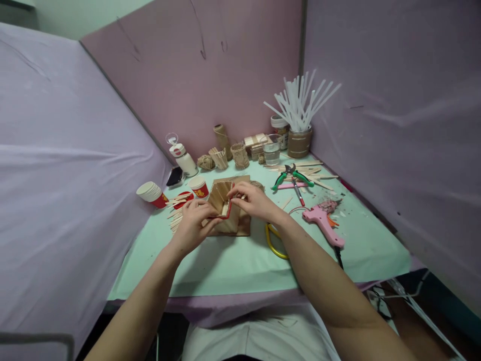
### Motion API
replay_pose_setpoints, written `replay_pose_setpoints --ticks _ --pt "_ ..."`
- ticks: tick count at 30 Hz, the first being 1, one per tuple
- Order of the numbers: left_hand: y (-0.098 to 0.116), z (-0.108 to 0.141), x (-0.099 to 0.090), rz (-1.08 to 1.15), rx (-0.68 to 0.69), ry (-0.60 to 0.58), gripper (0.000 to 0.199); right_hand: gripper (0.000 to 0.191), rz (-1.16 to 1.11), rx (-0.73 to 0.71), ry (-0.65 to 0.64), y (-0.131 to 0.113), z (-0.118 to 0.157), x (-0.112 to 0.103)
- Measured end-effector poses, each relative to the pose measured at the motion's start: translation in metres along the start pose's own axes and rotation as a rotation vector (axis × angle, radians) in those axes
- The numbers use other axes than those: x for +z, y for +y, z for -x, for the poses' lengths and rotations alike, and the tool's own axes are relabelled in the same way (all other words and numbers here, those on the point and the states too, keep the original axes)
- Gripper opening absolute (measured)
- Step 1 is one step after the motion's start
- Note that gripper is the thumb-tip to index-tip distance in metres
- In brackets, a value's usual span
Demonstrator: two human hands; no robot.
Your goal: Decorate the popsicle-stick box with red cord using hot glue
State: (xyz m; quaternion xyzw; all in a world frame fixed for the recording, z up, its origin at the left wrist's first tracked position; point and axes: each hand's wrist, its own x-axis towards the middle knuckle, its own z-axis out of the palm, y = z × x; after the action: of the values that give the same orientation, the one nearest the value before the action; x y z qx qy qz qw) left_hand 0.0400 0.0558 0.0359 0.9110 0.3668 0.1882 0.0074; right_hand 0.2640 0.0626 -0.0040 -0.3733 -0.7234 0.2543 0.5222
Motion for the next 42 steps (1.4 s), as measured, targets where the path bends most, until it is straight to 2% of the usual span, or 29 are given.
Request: replay_pose_setpoints --ticks 4,11,15,20,24,29,33,35,39,42 --pt "0.001 -0.003 0.004 0.041 0.025 0.002 0.012 0.013 0.010 0.004 0.000 0.000 0.000 0.000" --pt "0.005 -0.001 0.006 -0.025 0.003 0.014 0.013 0.014 0.017 0.012 0.002 0.001 0.001 0.000" --pt "0.001 0.003 -0.001 -0.038 -0.015 -0.028 0.035 0.014 0.021 0.006 0.001 -0.002 0.001 -0.001" --pt "-0.010 0.007 -0.007 -0.025 0.046 -0.025 0.014 0.012 0.029 -0.007 -0.003 -0.004 0.001 -0.001" --pt "-0.015 0.007 -0.004 0.013 0.073 0.015 0.013 0.012 0.034 -0.019 -0.004 -0.004 0.000 -0.001" --pt "-0.001 0.002 0.008 0.025 0.042 0.102 0.014 0.013 0.013 -0.032 0.049 -0.006 0.002 0.000" --pt "0.015 -0.006 0.019 -0.030 -0.041 0.166 0.016 0.013 -0.002 -0.024 0.100 -0.009 0.003 0.000" --pt "0.018 -0.008 0.021 -0.051 -0.065 0.151 0.013 0.013 0.001 -0.019 0.102 -0.009 0.003 0.000" --pt "0.011 -0.003 0.016 -0.055 -0.036 0.096 0.034 0.013 -0.003 -0.019 0.089 -0.007 0.003 -0.001" --pt "0.001 0.003 0.010 -0.037 -0.005 0.075 0.026 0.012 0.017 -0.057 0.063 -0.007 0.003 -0.001"
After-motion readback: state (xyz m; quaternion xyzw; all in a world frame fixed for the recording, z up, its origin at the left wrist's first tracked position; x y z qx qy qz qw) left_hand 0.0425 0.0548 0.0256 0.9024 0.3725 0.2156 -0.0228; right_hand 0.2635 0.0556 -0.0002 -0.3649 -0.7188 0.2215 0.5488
